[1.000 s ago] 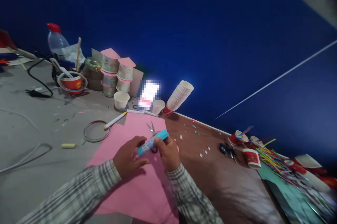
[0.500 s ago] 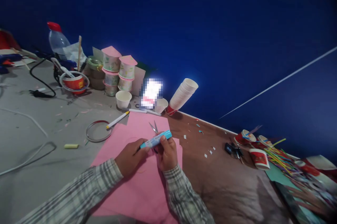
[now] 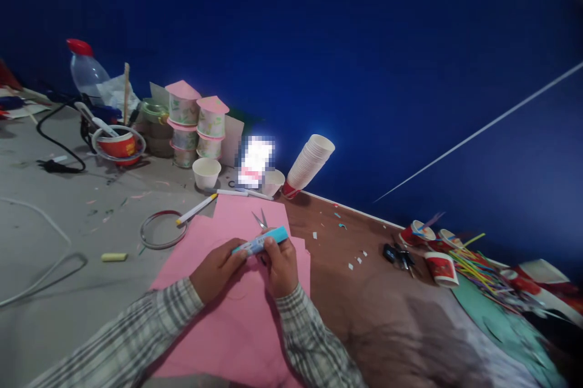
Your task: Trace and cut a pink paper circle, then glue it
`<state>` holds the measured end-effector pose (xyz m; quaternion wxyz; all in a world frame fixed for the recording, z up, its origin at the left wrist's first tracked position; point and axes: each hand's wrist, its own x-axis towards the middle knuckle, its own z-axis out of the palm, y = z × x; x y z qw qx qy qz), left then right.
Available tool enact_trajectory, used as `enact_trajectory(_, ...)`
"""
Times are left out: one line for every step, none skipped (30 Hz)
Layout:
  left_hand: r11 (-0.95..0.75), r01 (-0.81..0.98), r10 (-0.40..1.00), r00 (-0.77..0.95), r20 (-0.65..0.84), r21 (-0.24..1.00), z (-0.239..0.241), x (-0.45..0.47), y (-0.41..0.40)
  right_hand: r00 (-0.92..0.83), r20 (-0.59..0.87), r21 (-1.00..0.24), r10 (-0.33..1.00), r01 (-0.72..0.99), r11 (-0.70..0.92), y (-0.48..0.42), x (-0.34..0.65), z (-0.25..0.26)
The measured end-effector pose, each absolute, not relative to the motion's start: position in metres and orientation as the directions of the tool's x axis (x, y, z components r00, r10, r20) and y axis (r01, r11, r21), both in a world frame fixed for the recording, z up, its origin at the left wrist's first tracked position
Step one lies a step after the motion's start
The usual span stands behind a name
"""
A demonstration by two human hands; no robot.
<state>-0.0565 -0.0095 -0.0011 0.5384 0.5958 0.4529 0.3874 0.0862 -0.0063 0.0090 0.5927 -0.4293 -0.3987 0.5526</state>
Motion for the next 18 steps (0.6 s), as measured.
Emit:
enact_trajectory(-0.109, 0.205, 0.966, 0.251, 0.056, 0.973, -0.002, -0.057, -0.009, 0.077, -0.008, -0.949, 0.997, -0.316, 0.017, -0.006, 0.086, 0.008)
enact_trajectory(-0.2, 0.289, 0.964, 0.227, 0.136, 0.936, -0.003, -0.057, -0.009, 0.082, -0.015, -0.947, 0.997, -0.322, 0.012, -0.006, 0.086, 0.007)
enact_trajectory(-0.268, 0.358, 0.955, 0.222, 0.197, 0.895, -0.003, -0.057, -0.009, 0.083, -0.024, -0.945, 0.996, -0.328, 0.005, -0.006, 0.085, 0.006)
enact_trajectory(-0.307, 0.4, 0.946, 0.228, 0.23, 0.864, -0.004, -0.057, -0.01, 0.08, -0.031, -0.943, 0.996, -0.334, -0.002, -0.005, 0.085, 0.006)
enact_trajectory(-0.331, 0.429, 0.94, 0.231, 0.252, 0.841, -0.004, -0.057, -0.01, 0.071, -0.037, -0.941, 0.997, -0.339, -0.011, -0.005, 0.085, 0.006)
enact_trajectory(-0.347, 0.448, 0.936, 0.226, 0.272, 0.824, -0.004, -0.058, -0.01, 0.065, -0.038, -0.938, 0.997, -0.346, -0.013, -0.004, 0.086, 0.006)
enact_trajectory(-0.359, 0.461, 0.933, 0.215, 0.29, 0.812, -0.004, -0.058, -0.01, 0.067, -0.033, -0.934, 0.997, -0.357, -0.006, -0.004, 0.087, 0.006)
enact_trajectory(-0.366, 0.47, 0.931, 0.201, 0.306, 0.803, -0.004, -0.058, -0.01, 0.076, -0.023, -0.93, 0.997, -0.366, 0.006, -0.003, 0.088, 0.008)
enact_trajectory(-0.367, 0.477, 0.93, 0.187, 0.316, 0.798, -0.004, -0.059, -0.01, 0.089, -0.01, -0.932, 0.996, -0.363, 0.023, -0.003, 0.09, 0.009)
enact_trajectory(-0.365, 0.485, 0.931, 0.175, 0.32, 0.795, -0.003, -0.059, -0.01, 0.106, 0.006, -0.942, 0.994, -0.334, 0.041, -0.002, 0.092, 0.012)
enact_trajectory(-0.363, 0.491, 0.932, 0.173, 0.32, 0.792, -0.003, -0.059, -0.01, 0.12, 0.024, -0.957, 0.993, -0.283, 0.057, -0.001, 0.095, 0.015)
enact_trajectory(-0.361, 0.495, 0.932, 0.178, 0.315, 0.79, -0.002, -0.059, -0.01, 0.126, 0.04, -0.974, 0.991, -0.218, 0.067, 0.0, 0.098, 0.018)
enact_trajectory(-0.36, 0.496, 0.933, 0.188, 0.307, 0.79, -0.001, -0.059, -0.011, 0.125, 0.052, -0.986, 0.991, -0.152, 0.071, 0.001, 0.101, 0.021)
enact_trajectory(-0.359, 0.491, 0.933, 0.202, 0.297, 0.794, 0.0, -0.059, -0.011, 0.122, 0.063, -0.992, 0.99, -0.097, 0.075, 0.002, 0.105, 0.023)
enact_trajectory(-0.355, 0.483, 0.934, 0.216, 0.284, 0.801, 0.001, -0.059, -0.011, 0.123, 0.072, -0.995, 0.99, -0.062, 0.081, 0.003, 0.108, 0.025)
enact_trajectory(-0.346, 0.471, 0.936, 0.226, 0.268, 0.811, 0.002, -0.059, -0.011, 0.126, 0.08, -0.995, 0.989, -0.044, 0.086, 0.003, 0.111, 0.026)
enact_trajectory(-0.336, 0.457, 0.939, 0.237, 0.251, 0.824, 0.004, -0.059, -0.012, 0.13, 0.086, -0.995, 0.988, -0.035, 0.092, 0.004, 0.113, 0.027)
enact_trajectory(-0.322, 0.442, 0.941, 0.248, 0.231, 0.837, 0.006, -0.058, -0.011, 0.137, 0.094, -0.995, 0.986, -0.024, 0.098, 0.004, 0.115, 0.026)
